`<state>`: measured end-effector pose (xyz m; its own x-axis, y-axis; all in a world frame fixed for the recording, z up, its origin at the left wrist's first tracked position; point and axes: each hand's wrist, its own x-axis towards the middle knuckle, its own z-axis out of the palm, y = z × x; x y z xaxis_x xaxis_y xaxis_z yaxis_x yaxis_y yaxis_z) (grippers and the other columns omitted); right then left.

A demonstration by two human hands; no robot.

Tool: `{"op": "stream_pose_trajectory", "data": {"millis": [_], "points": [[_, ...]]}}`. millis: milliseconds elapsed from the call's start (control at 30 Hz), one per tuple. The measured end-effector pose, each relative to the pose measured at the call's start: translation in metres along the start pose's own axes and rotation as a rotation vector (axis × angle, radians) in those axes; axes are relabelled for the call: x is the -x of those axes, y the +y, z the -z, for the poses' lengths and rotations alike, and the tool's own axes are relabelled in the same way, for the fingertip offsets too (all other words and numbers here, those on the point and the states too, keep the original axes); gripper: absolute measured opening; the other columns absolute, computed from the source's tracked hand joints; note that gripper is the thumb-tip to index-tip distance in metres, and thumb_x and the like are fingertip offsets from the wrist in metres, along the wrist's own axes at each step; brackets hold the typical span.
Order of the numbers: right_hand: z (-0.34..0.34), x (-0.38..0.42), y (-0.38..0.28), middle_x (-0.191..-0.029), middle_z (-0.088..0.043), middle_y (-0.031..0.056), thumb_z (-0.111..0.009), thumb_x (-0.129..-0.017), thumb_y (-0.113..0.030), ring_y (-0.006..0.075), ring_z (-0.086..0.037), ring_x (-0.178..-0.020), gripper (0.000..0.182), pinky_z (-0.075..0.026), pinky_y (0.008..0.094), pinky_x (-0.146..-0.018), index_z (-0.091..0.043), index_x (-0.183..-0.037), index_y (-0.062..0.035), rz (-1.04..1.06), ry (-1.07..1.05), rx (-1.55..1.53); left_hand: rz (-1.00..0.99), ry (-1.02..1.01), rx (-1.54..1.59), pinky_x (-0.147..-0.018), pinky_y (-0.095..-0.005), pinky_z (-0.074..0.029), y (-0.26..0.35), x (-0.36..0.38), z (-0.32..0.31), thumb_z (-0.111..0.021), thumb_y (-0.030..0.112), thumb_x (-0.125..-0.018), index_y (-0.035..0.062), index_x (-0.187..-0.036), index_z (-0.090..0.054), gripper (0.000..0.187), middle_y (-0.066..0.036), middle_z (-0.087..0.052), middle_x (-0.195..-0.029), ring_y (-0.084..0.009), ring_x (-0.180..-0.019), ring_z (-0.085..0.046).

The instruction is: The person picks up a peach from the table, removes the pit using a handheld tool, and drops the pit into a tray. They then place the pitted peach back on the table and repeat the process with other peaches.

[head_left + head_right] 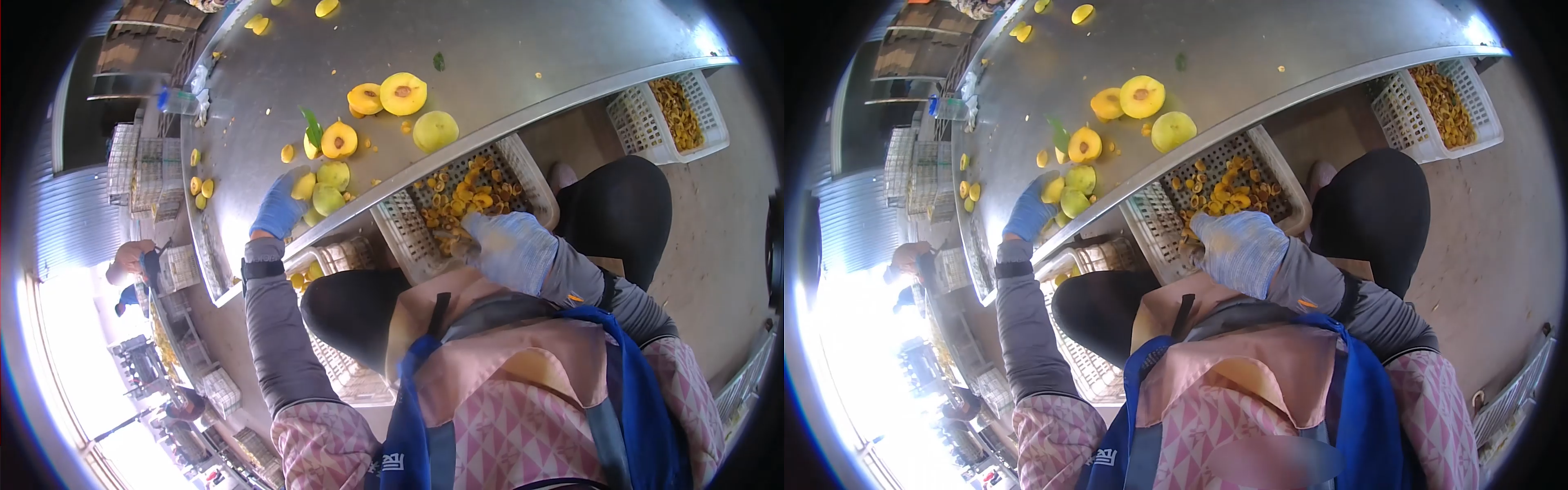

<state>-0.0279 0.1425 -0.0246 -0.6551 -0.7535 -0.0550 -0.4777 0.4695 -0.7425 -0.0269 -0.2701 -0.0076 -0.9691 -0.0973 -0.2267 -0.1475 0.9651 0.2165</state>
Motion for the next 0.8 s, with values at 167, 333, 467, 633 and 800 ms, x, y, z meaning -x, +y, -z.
{"op": "stream_pose_trajectory", "data": {"millis": [167,333,467,633,800], "points": [[-0.005,0.001,0.002,-0.067,-0.062,0.0199,-0.061,-0.090,-0.033,0.0385,-0.064,-0.066,0.033,-0.051,0.0456,-0.058,-0.056,-0.095,-0.0007,0.037,0.067,-0.046,0.203,0.169,0.966,-0.082,-0.0296,-0.053,-0.002,0.028,0.015,-0.059,0.007,-0.085,0.0006,-0.135,-0.046,0.052,-0.016,-0.058,-0.124,-0.0250,-0.098,-0.064],[-0.016,-0.002,-0.003,-0.069,-0.062,0.0196,-0.063,-0.090,-0.031,0.0385,-0.064,-0.067,0.033,-0.052,0.0442,-0.057,-0.055,-0.097,-0.0001,0.090,0.175,-0.118,0.003,0.080,1.601,-0.081,-0.0302,-0.054,0.027,0.058,0.016,-0.062,0.019,-0.089,-0.0027,-0.134,-0.044,0.053,-0.019,-0.057,-0.124,-0.0276,-0.096,-0.064],[-0.015,-0.003,-0.004,-0.071,-0.062,0.0200,-0.065,-0.089,-0.030,0.0383,-0.064,-0.067,0.033,-0.052,0.0438,-0.057,-0.054,-0.099,0.0000,0.078,0.114,-0.119,0.077,0.176,1.556,-0.077,-0.0316,-0.054,0.028,0.060,0.009,-0.062,0.020,-0.087,-0.0016,-0.131,-0.049,0.051,-0.018,-0.059,-0.121,-0.0247,-0.092,-0.063],[-0.015,-0.001,-0.005,-0.073,-0.064,0.0219,-0.063,-0.087,-0.035,0.0403,-0.064,-0.072,0.038,-0.051,0.0477,-0.063,-0.054,-0.102,-0.0006,0.029,0.015,-0.115,0.267,0.198,0.057,-0.090,-0.0376,-0.049,0.010,0.043,0.003,-0.067,0.031,-0.078,0.0062,-0.124,-0.060,0.052,-0.016,-0.064,-0.114,-0.0290,-0.102,-0.062],[-0.014,0.001,-0.006,-0.071,-0.062,0.0197,-0.064,-0.087,-0.029,0.0384,-0.063,-0.066,0.035,-0.051,0.0457,-0.058,-0.054,-0.105,-0.0005,0.072,0.025,-0.047,0.337,0.094,-0.022,-0.089,-0.0391,-0.048,0.090,0.002,0.002,-0.070,0.031,-0.075,0.0084,-0.115,-0.066,0.046,-0.016,-0.066,-0.111,-0.0308,-0.103,-0.063]]}}
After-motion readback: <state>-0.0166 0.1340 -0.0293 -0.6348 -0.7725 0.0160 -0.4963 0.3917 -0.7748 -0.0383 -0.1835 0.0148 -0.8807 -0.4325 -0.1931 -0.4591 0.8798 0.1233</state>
